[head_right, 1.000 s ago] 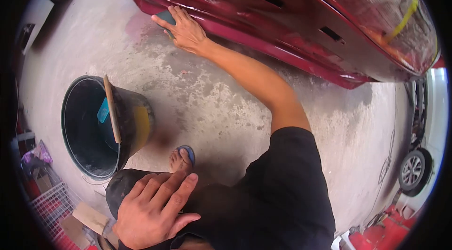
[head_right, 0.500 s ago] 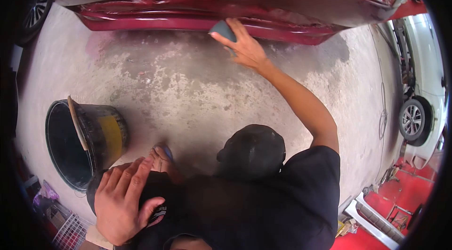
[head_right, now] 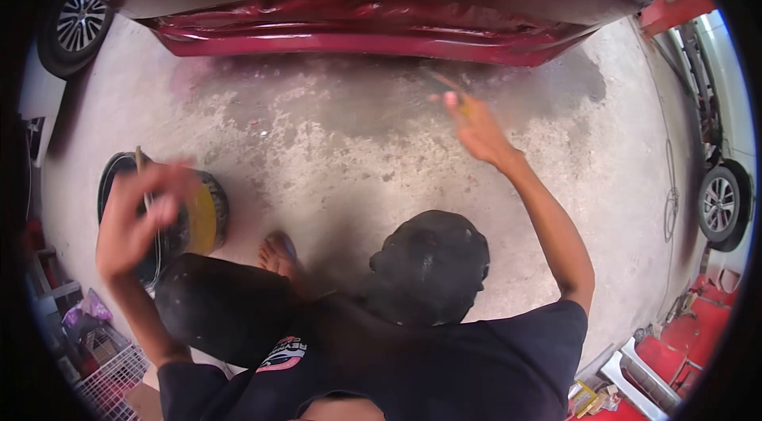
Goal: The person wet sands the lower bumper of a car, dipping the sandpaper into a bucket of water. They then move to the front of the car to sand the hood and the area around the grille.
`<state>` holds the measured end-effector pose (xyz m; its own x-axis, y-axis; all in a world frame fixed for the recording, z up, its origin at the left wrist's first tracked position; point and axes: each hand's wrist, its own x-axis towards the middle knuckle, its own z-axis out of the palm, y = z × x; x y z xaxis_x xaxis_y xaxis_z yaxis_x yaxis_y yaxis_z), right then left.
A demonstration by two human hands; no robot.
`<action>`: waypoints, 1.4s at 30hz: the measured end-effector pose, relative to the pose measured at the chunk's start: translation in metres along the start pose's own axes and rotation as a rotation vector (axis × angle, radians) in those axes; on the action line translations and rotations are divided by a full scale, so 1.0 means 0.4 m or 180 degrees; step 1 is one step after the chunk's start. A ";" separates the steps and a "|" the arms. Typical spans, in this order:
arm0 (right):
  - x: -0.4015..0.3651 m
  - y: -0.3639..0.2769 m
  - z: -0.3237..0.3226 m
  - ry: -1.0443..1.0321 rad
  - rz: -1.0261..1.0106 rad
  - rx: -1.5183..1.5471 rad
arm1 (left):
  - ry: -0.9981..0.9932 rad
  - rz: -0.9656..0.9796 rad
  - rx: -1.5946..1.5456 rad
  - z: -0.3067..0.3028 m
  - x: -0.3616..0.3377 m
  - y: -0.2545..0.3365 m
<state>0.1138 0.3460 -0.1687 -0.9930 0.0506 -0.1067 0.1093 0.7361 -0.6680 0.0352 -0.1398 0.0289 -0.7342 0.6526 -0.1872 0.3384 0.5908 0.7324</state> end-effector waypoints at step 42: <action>-0.024 -0.608 0.038 -0.1986 -0.1685 0.0054 | 0.0368 -0.1933 0.0413 -0.524 -0.030 -0.465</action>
<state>0.0975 0.1562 -0.0163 -0.7062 -0.6895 -0.1610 -0.3614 0.5466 -0.7554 -0.1426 -0.3571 0.0321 -0.8741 0.1318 -0.4675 -0.0953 0.8973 0.4311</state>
